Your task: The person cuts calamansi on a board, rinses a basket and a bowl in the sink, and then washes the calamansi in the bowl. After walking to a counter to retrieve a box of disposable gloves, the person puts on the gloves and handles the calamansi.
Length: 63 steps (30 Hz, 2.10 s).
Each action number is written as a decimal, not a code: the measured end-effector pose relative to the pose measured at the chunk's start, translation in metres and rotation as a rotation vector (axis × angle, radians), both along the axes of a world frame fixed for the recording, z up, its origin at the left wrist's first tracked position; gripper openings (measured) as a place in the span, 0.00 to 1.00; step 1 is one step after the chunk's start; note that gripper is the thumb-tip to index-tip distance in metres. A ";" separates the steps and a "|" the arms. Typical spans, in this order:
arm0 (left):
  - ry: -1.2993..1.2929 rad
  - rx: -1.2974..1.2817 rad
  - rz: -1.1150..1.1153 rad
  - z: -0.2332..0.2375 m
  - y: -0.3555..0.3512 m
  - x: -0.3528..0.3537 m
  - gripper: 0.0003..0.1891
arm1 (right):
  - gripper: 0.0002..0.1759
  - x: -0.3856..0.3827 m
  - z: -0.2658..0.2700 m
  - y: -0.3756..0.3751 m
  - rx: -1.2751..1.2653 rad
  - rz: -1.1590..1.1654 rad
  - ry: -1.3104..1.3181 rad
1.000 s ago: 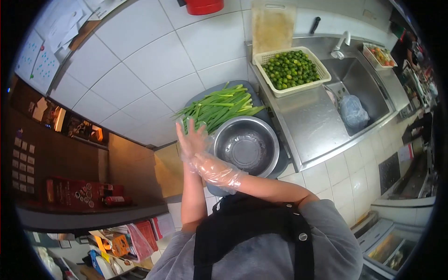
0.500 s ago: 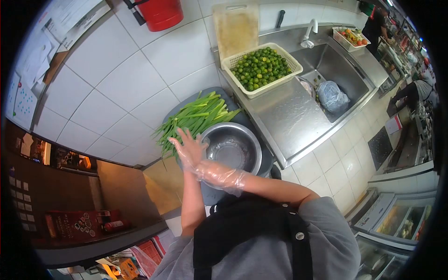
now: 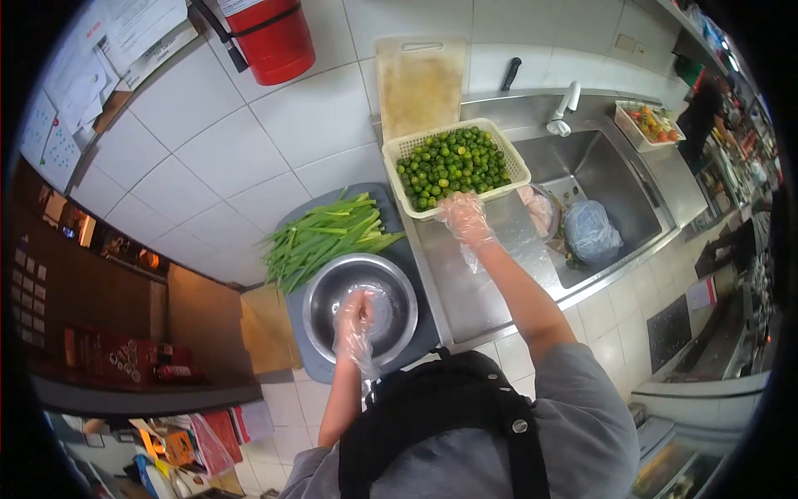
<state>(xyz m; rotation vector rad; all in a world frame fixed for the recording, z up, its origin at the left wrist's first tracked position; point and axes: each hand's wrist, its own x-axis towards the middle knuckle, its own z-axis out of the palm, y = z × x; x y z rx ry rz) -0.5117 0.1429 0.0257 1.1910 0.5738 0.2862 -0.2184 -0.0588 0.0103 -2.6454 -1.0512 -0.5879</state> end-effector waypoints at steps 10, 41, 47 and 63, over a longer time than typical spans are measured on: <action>-0.011 0.383 0.038 0.056 -0.116 0.057 0.12 | 0.08 -0.069 0.009 -0.054 0.330 0.198 0.162; -0.100 0.631 -0.134 0.026 -0.109 0.069 0.19 | 0.11 -0.130 0.056 -0.051 0.924 0.489 1.239; -0.114 0.739 -0.016 0.031 -0.076 0.009 0.16 | 0.12 -0.154 0.053 -0.001 0.746 0.562 1.422; 0.930 0.553 0.305 -0.137 0.066 -0.140 0.39 | 0.16 -0.110 -0.008 -0.090 0.086 0.221 0.016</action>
